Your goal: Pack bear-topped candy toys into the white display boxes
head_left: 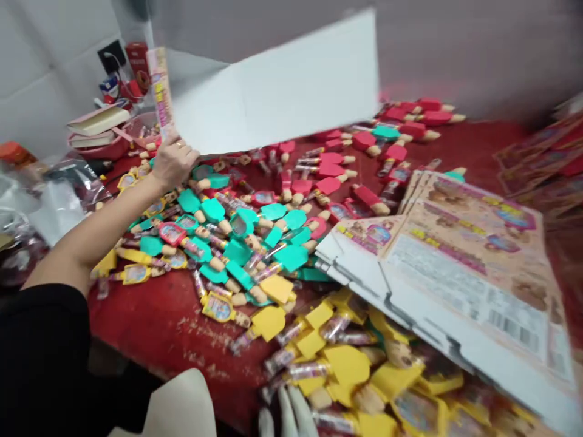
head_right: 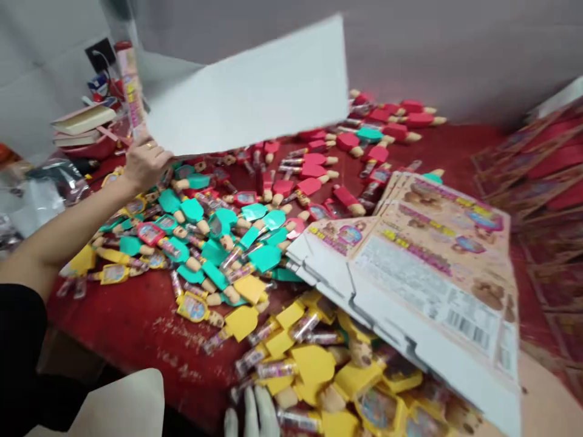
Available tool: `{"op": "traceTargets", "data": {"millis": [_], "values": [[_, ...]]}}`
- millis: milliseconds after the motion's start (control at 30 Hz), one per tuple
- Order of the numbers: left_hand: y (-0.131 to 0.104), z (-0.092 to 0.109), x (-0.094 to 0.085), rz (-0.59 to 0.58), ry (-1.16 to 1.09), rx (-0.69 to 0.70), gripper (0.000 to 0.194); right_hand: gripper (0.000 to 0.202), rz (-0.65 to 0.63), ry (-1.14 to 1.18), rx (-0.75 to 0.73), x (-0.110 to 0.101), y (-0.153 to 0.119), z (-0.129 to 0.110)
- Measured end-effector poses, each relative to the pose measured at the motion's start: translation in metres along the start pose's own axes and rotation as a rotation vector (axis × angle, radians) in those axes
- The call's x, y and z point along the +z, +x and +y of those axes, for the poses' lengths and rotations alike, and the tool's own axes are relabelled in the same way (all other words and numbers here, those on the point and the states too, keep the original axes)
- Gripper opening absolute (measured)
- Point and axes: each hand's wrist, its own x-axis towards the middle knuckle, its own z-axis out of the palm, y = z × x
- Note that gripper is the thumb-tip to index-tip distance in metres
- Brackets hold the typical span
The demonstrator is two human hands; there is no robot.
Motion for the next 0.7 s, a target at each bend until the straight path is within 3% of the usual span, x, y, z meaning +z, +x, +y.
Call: {"op": "traceTargets", "data": {"millis": [33,167,233,300,367,433,533,600,700], "values": [[-0.044,0.003,-0.016,0.044,-0.02,-0.053,0.039,0.08,-0.02,-0.007,-0.052,-0.003,0.004,-0.007],[-0.201,0.028,-0.076,0.18,-0.059,-0.25,0.038,0.059,0.1,0.078,-0.155,-0.011,0.019,-0.018],[-0.26,0.059,-0.087,0.196,-0.055,-0.319,0.039,0.05,0.124,0.115,-0.188,-0.012,0.021,-0.016],[-0.301,0.103,-0.08,0.167,-0.071,-0.342,0.042,0.047,0.17,0.13,-0.236,-0.014,0.022,-0.014],[-0.319,0.151,-0.055,0.098,-0.108,-0.356,0.047,0.046,0.249,0.133,-0.29,-0.014,0.023,-0.012],[-0.316,0.189,-0.023,0.019,-0.16,-0.388,0.05,0.045,0.301,0.14,-0.322,-0.013,0.024,-0.012],[-0.296,0.221,0.016,-0.096,-0.198,-0.416,0.043,0.044,0.27,0.143,-0.307,-0.012,0.017,-0.011],[-0.291,0.23,0.022,-0.134,-0.215,-0.358,0.037,0.044,0.235,0.122,-0.293,-0.014,0.005,-0.011],[-0.3,0.23,0.007,-0.121,-0.238,-0.3,0.036,0.041,0.225,0.089,-0.29,-0.016,-0.019,-0.019]]}}
